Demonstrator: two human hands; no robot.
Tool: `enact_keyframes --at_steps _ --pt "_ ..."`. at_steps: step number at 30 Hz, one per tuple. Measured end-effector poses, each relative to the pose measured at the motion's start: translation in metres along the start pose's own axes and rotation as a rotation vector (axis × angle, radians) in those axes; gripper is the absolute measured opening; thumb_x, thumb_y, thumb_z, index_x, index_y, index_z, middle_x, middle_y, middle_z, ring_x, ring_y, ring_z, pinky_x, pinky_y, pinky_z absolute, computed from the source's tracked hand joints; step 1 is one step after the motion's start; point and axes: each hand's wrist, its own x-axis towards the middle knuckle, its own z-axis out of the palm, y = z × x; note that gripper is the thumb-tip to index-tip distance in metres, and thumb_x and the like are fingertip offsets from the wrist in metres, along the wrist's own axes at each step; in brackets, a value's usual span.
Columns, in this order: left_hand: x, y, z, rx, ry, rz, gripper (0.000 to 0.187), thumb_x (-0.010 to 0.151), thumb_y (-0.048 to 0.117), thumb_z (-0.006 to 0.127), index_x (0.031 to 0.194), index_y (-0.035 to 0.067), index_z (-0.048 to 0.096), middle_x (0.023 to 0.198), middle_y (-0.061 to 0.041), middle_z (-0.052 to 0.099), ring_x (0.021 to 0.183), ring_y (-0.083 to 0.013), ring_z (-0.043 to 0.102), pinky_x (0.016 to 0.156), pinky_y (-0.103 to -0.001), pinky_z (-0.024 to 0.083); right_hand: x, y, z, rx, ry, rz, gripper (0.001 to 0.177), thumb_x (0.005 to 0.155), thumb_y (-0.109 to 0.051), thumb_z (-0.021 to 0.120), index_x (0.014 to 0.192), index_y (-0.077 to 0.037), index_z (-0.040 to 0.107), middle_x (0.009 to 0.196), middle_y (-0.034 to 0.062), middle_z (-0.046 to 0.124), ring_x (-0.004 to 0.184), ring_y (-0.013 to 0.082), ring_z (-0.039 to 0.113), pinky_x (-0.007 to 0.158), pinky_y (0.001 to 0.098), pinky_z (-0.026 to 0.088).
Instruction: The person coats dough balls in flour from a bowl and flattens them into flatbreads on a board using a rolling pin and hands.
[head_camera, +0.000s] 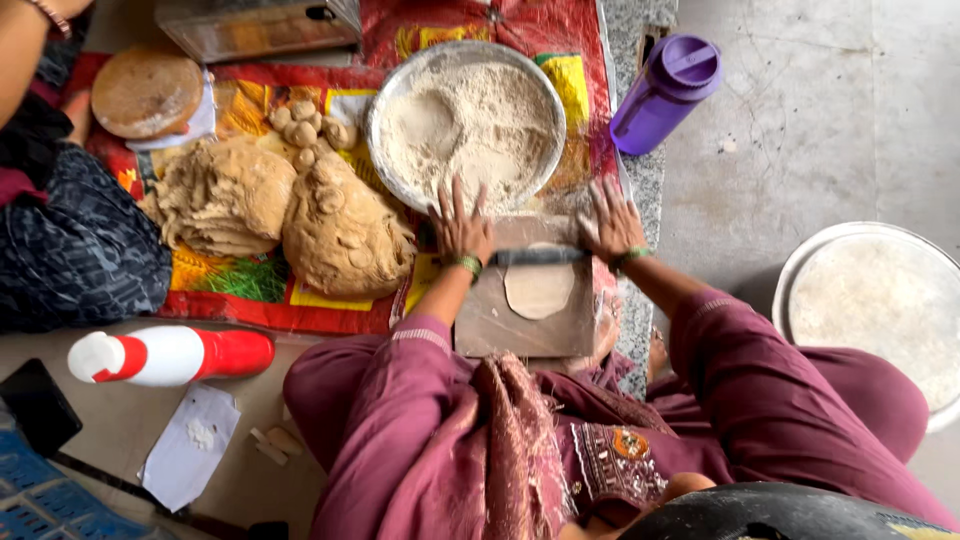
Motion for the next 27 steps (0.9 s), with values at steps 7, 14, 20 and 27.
enact_keyframes --at_steps 7,14,20,27 --pt "-0.144 0.000 0.014 -0.080 -0.013 0.175 0.064 0.099 0.049 0.043 0.159 0.041 0.021 0.170 -0.014 -0.003 0.154 -0.0420 0.001 0.121 -0.068 0.008 -0.111 0.009 0.032 -0.287 -0.067 -0.228 0.076 0.097 -0.063 0.027 0.161 -0.024 0.015 0.169 0.0098 0.010 0.155 0.0245 0.013 0.123 0.0566 0.005" --pt "0.014 0.010 -0.021 0.085 -0.136 0.045 0.071 0.100 0.047 0.047 0.163 0.043 0.015 0.173 -0.010 -0.007 0.158 -0.0420 0.001 0.123 -0.064 0.015 0.025 0.007 0.008 0.061 0.127 -0.082 0.077 0.100 -0.061 0.026 0.164 -0.020 0.016 0.171 0.0070 0.015 0.158 0.0221 0.016 0.130 0.0525 0.005" --pt "-0.153 0.036 0.003 0.055 -0.265 0.225 0.067 0.105 0.055 0.041 0.163 0.032 0.016 0.166 -0.020 -0.003 0.152 -0.0468 0.000 0.118 -0.071 0.008 -0.079 0.019 0.020 -0.277 0.006 -0.325 0.073 0.099 -0.062 0.024 0.162 -0.026 0.017 0.169 0.0116 0.015 0.155 0.0274 0.014 0.125 0.0522 0.005" --pt "-0.010 0.002 -0.013 0.085 0.137 0.138 0.062 0.104 0.049 0.044 0.161 0.039 0.025 0.170 -0.014 -0.002 0.155 -0.0406 0.002 0.123 -0.065 0.006 0.019 -0.012 -0.006 0.028 0.143 -0.225 0.071 0.102 -0.056 0.027 0.164 -0.020 0.024 0.170 0.0160 0.019 0.157 0.0311 0.019 0.128 0.0549 0.009"
